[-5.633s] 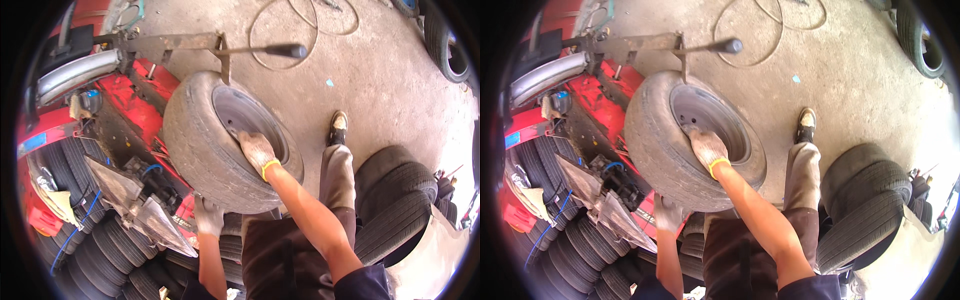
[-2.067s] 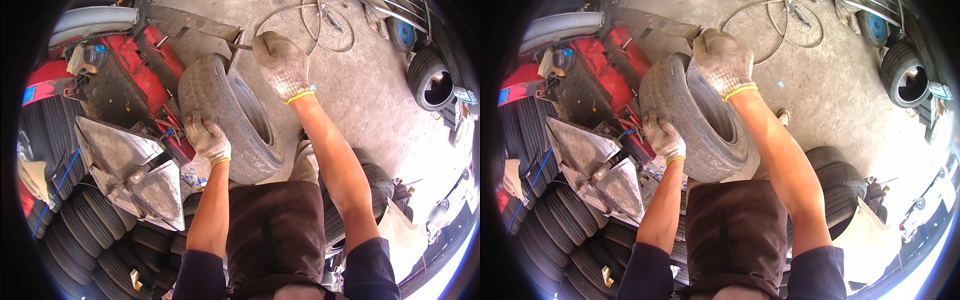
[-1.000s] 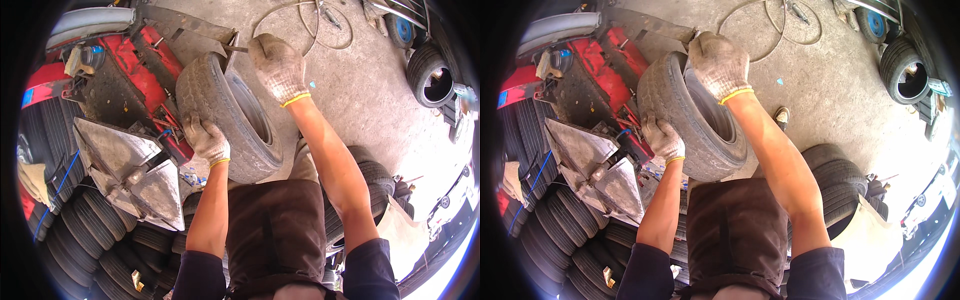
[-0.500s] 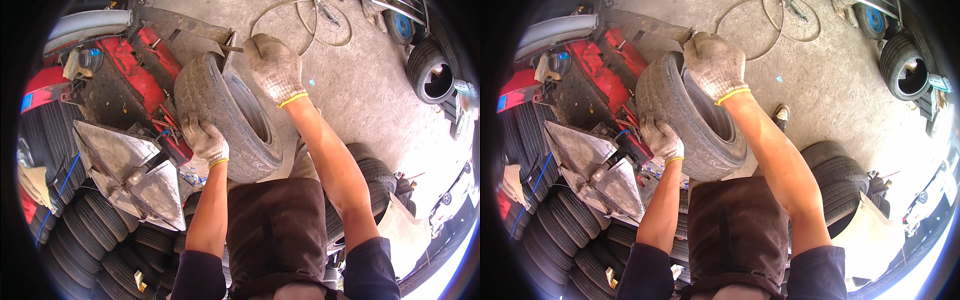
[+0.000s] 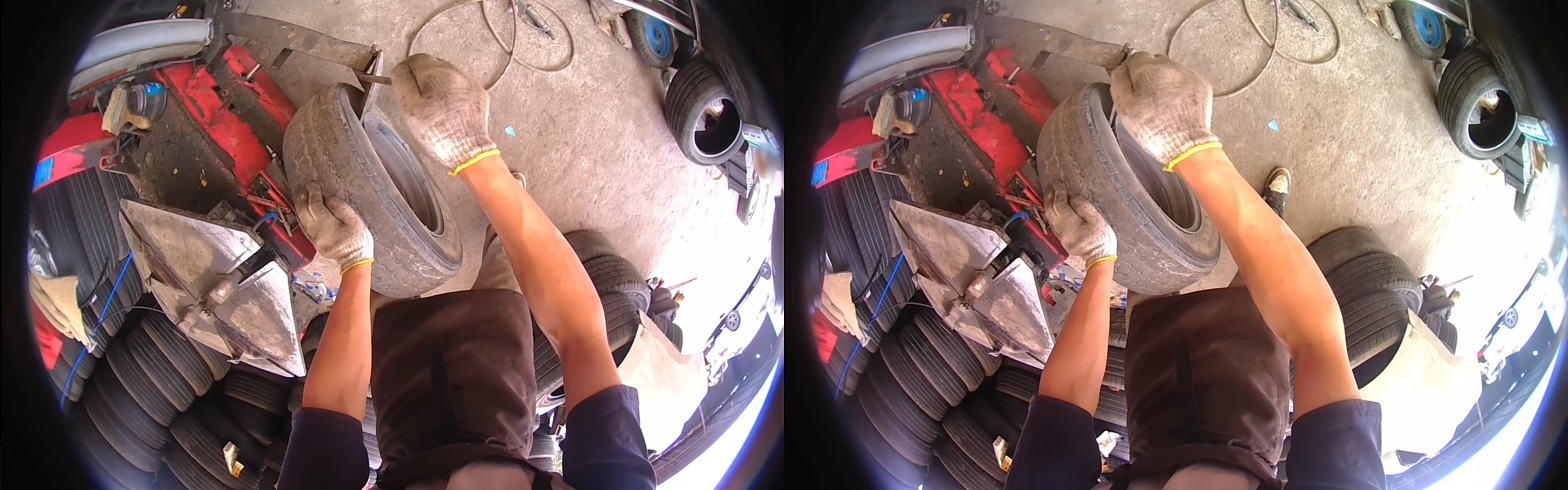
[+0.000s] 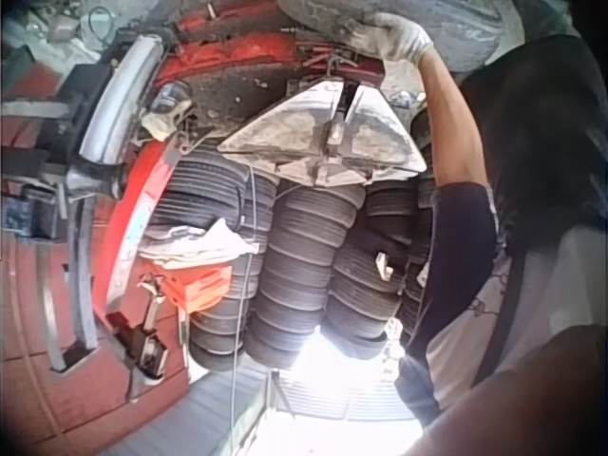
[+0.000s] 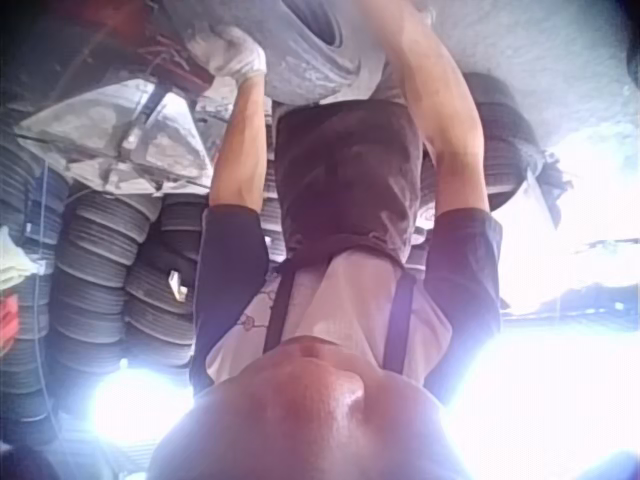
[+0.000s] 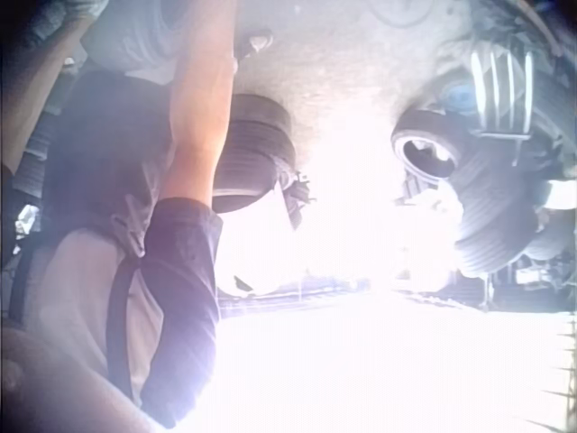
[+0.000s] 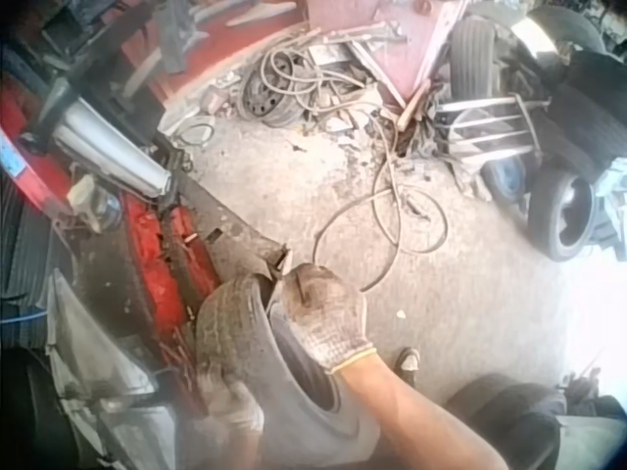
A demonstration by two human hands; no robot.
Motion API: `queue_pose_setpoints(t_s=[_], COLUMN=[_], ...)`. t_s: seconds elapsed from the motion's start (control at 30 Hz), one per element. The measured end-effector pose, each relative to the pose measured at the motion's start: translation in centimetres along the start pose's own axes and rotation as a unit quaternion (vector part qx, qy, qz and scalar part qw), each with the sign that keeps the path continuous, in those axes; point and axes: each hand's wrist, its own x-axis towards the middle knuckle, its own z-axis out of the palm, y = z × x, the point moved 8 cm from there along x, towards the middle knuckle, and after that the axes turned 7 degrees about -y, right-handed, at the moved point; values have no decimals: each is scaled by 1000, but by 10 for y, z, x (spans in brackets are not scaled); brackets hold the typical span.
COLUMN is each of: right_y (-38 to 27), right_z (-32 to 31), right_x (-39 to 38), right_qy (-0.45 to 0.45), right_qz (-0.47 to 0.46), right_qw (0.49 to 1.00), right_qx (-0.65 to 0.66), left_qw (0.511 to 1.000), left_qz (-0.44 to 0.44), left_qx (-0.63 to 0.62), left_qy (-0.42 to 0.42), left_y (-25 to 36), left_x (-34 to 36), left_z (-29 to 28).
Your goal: The person uses a tire changing machine to remove a tire from a rim. They manually lift and rotate the tire while using a metal pry bar to pry the tire bead over the machine's edge, repeating the process to detach the tire.
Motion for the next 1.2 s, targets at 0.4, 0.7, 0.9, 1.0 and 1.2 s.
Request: queue_pose_setpoints(t_s=[0.4, 0.7, 0.9, 1.0, 1.2], right_y=[-2, -9, -9, -7, -7], right_z=[1, -3, -3, -2, 0], right_x=[-1, -3, -5, -5, -4], right_qy=[-13, 41, 46, 54, 45], right_qz=[-2, -40, -41, -41, -32], right_qw=[1000, 998, 998, 998, 998], right_qx=[3, -13, -6, 4, 9], left_qw=[1000, 1000, 1000, 1000, 1000], left_qz=[9, 10, 6, 3, 2], left_qx=[12, 18, 10, 11, 13], left_qy=[3, 8, 3, 4, 6], left_y=[-1, -2, -3, -3, -5], left_x=[-2, -3, -3, -3, -3], left_z=[1, 0, 1, 1, 1])
